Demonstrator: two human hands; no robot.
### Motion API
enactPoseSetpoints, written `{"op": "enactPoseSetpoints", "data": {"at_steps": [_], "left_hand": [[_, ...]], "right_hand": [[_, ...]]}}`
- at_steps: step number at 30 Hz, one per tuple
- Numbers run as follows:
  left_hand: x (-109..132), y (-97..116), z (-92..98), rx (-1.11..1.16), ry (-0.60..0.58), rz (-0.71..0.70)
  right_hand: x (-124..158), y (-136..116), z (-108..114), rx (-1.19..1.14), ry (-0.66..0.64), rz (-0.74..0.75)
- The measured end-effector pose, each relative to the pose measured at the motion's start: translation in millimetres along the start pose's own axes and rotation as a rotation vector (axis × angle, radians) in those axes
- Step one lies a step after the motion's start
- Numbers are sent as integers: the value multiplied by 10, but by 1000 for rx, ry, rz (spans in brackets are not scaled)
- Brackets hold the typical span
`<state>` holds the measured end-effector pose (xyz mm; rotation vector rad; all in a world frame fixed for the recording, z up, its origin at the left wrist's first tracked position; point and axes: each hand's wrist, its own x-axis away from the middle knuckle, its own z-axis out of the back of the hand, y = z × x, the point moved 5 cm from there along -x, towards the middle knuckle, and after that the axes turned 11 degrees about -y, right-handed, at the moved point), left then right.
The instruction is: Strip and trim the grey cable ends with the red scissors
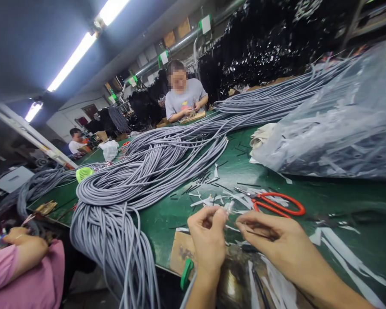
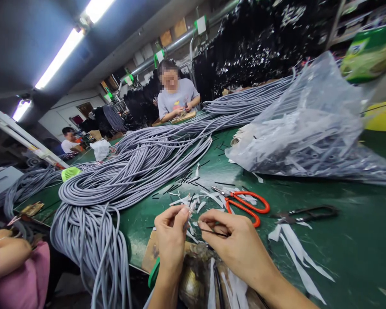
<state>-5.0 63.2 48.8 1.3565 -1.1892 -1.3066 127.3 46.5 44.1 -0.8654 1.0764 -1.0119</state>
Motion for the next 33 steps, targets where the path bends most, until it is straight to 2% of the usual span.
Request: {"op": "enactPoseSetpoints", "data": {"at_steps": [8,12,17,20,23,26,29,33], "left_hand": [[-25,-92,-66,90,-95,146],[8,-46,-72,-2,-63,55],[59,-79,-107,-85,-137,28],[69,-58,-96,-203,-145,-31],[75,-30,-88,-283,-140,-72],[91,-45,-89,-219,-150,-51],[124,-55,-108,-135,-201,-53],[157,-23,-88,-244,-210,-148]], "right_hand": [[38,149,-25,12,-20,-11],[29,179,-12,-40,13,-70],[5,167,1,-140,113,-135],[-10,135,14,-183,126,-147],[-31,64,25,-178,114,-118],[-39,5,39,-132,123,-54],[-8,-36,94,30,211,58],[24,-49,161,194,297,148]]}}
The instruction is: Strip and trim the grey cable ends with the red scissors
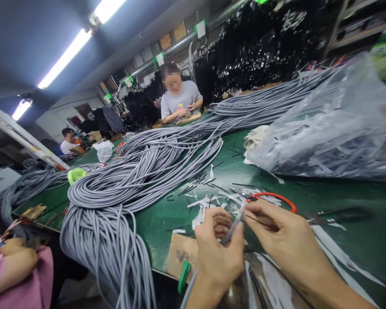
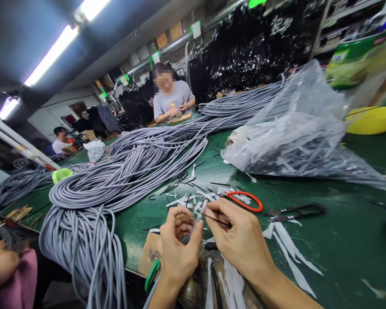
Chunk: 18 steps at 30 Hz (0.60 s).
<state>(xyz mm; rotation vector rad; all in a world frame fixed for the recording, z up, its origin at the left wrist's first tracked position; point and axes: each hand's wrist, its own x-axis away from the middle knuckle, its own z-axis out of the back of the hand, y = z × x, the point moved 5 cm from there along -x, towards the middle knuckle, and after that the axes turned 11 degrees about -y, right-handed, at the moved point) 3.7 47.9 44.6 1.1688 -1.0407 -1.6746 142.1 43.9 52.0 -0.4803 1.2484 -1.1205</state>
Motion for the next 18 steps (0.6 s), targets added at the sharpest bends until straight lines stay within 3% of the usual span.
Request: {"op": "enactPoseSetpoints", "data": {"at_steps": [6,9,15,18], "left_hand": [[0,12,35,-197,-8,-117],[-10,72,21,-289,-25,-181],[-24,72,-1,-261,-89,-107],[-13,-29,16,-54,-49,1]], "right_hand": [[-63,-33,-2,51,-85,36],[-58,-124,-27,162,-106,130],[25,-384,-19,437,122,436],[40,-425,-26,417,157,443]]}}
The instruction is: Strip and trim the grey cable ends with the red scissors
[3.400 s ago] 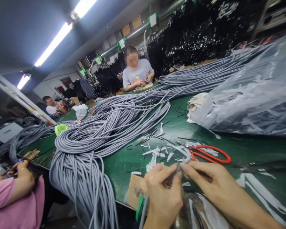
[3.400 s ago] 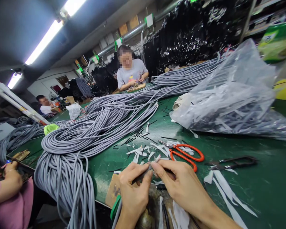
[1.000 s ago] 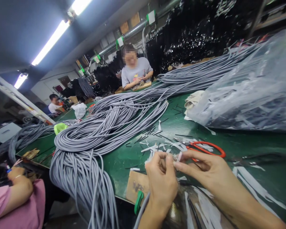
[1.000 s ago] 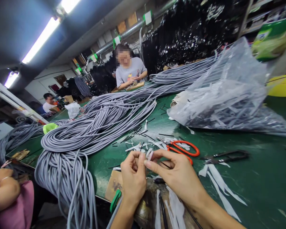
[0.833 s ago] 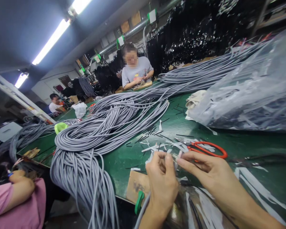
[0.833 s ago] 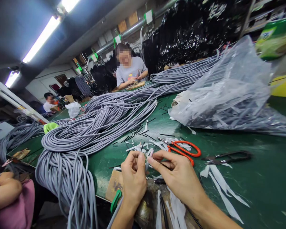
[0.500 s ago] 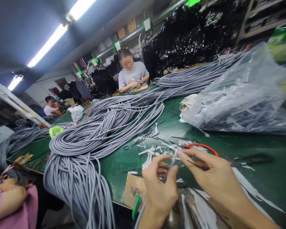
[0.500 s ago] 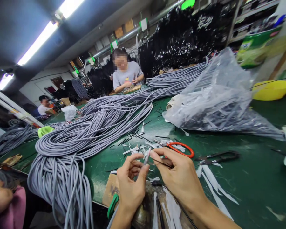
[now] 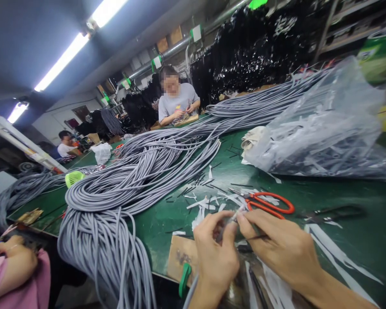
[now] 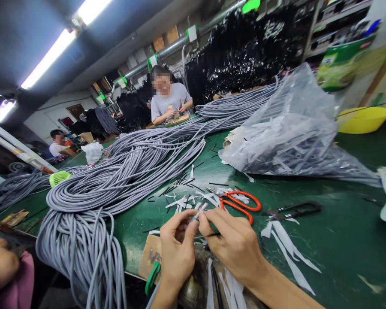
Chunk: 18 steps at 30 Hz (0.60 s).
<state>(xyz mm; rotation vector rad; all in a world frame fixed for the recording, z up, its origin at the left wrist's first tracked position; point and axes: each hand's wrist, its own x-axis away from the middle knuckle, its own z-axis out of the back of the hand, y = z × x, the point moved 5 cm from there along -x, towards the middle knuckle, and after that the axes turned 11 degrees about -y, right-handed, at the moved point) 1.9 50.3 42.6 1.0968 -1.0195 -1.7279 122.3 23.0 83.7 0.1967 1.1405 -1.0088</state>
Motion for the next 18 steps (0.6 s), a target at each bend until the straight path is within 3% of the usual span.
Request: {"op": "enactPoseSetpoints", "data": {"at_steps": [3,6,8,13,18], "left_hand": [[8,-92,8,289,55,73],[-6,-120,-26,486,-8,97],[-15,-112,-53,532,-74,113],[-21,-37,-26,478,24,170],[-74,45,-65,406,-32,232]], "right_hand": [[16,136,-98,-243,-105,-254],[110,368,-262,-516,-202,-603],[156,494,-305,-588,-186,-725],[127,584,-166,-674,-93,-751],[4,351,-86,-730,-263,-464]]}}
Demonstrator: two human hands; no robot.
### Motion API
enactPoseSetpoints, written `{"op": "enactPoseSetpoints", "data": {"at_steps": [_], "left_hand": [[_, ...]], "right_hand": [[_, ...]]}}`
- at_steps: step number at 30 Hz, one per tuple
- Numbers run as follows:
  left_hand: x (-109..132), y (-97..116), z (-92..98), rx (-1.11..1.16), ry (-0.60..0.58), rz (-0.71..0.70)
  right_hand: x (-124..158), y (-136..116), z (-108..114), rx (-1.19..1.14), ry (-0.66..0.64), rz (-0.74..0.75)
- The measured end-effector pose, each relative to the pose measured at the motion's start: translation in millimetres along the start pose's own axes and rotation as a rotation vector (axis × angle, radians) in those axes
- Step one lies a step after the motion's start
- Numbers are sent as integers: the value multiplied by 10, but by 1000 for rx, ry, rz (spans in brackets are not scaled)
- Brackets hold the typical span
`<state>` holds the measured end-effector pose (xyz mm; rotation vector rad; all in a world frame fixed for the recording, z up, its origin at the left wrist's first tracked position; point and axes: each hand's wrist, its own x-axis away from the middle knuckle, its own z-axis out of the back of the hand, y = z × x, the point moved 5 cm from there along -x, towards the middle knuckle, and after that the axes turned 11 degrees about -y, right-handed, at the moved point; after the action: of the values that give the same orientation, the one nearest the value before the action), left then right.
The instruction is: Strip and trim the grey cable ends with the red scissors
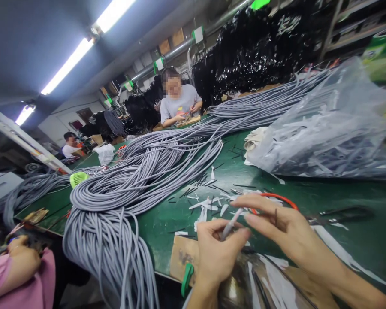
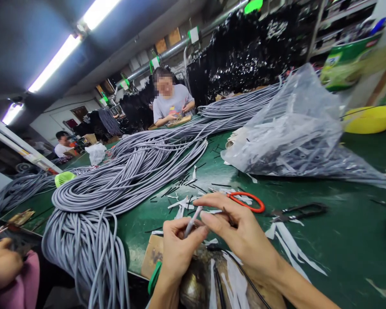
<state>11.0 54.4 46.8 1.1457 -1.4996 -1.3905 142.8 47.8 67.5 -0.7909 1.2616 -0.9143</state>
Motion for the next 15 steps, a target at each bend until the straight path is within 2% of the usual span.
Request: {"op": "enactPoseSetpoints", "data": {"at_steps": [3,5,8,11,15], "left_hand": [[-27,-31,-24,24,-82,26],[-29,-78,-21,42,-127,52],[-4,-135,43,99,-89,68],[30,-133,90,174,-26,26],[59,-100,93,125,59,-2]], "right_hand": [[11,-25,-110,79,-161,45],[22,-41,-149,165,-215,108],[49,-110,-120,359,-127,271],[87,-168,-99,559,-27,408],[120,-179,-111,680,0,465]]}}
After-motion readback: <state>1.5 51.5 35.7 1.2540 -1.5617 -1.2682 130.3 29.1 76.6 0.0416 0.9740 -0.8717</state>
